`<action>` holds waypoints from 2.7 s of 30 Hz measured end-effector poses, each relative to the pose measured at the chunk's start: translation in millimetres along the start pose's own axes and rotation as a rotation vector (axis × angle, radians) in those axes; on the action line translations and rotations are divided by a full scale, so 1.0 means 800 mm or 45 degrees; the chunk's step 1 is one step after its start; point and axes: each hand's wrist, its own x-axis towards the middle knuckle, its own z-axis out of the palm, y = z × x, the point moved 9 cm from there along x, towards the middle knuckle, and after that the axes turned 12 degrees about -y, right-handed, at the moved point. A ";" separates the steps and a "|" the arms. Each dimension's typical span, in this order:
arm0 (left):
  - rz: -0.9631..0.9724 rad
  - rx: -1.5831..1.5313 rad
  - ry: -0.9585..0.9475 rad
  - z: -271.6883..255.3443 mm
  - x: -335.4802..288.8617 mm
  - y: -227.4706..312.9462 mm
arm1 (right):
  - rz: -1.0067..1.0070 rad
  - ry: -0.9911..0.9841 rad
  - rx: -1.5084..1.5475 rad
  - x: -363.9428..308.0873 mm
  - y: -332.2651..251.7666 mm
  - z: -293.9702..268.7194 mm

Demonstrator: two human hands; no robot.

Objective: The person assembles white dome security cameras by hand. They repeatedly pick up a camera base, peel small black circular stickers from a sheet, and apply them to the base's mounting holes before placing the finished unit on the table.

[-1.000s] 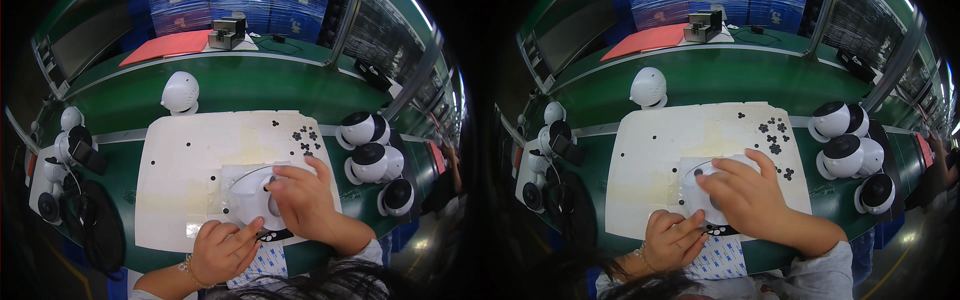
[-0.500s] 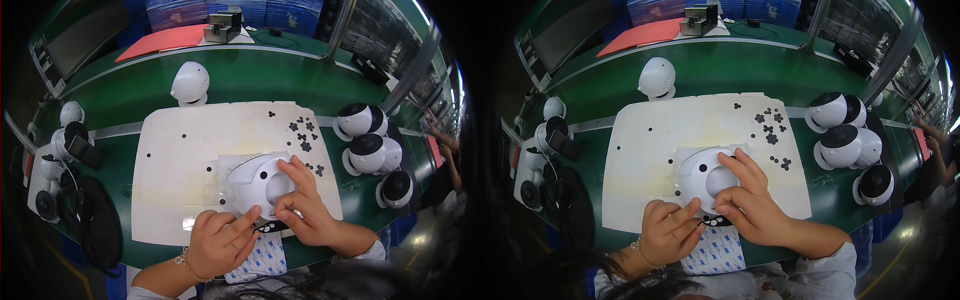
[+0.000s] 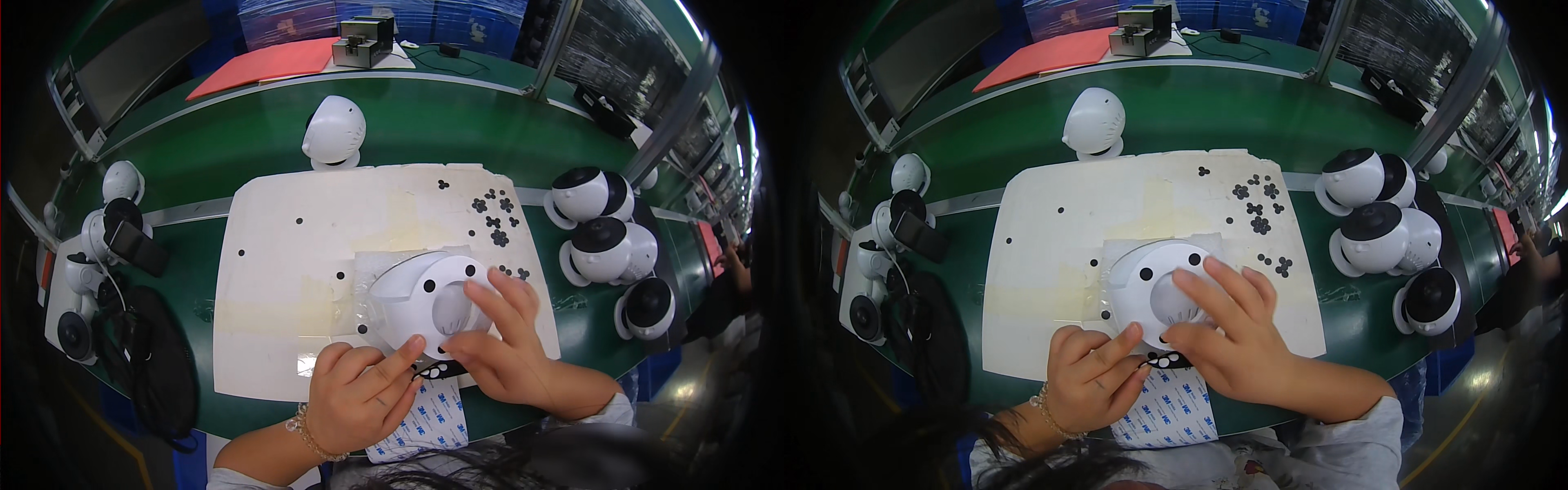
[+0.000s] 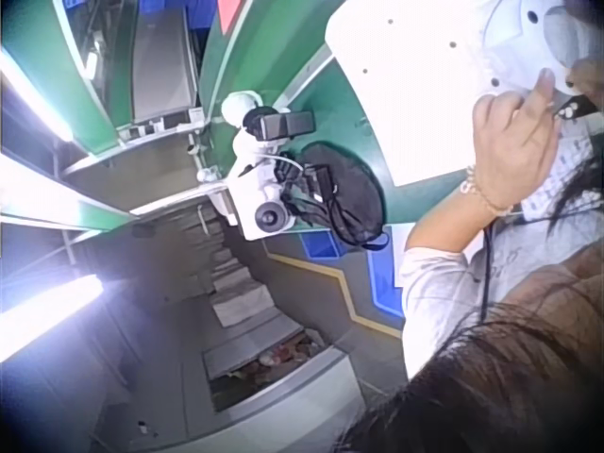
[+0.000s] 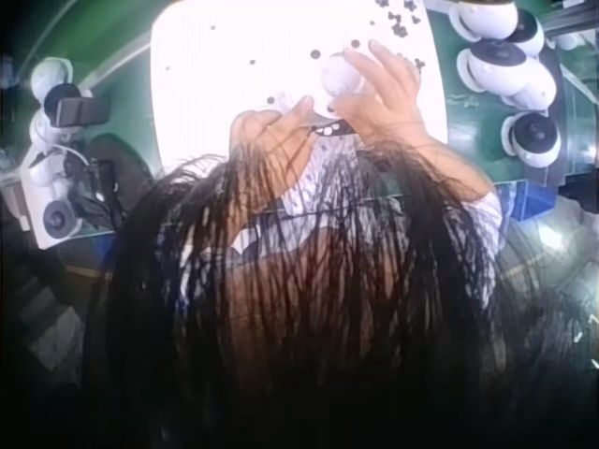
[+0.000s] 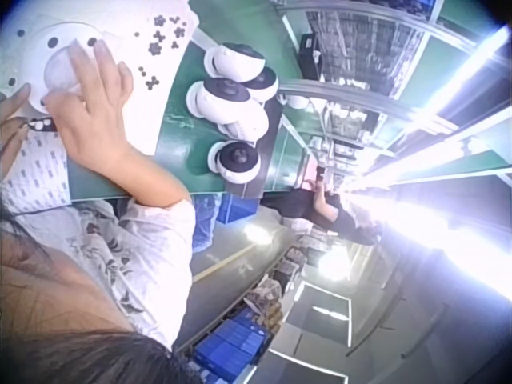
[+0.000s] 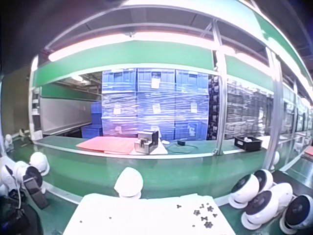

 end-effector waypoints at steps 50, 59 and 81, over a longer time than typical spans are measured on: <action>-0.042 0.114 -0.028 0.007 0.003 0.004 | 0.370 0.084 0.916 -0.033 0.068 0.014; -0.049 0.135 -0.026 0.006 0.003 0.006 | 0.243 0.102 0.478 -0.033 0.056 0.004; 0.125 -0.154 -0.177 0.015 0.001 0.002 | 0.044 0.245 0.229 0.108 0.108 0.005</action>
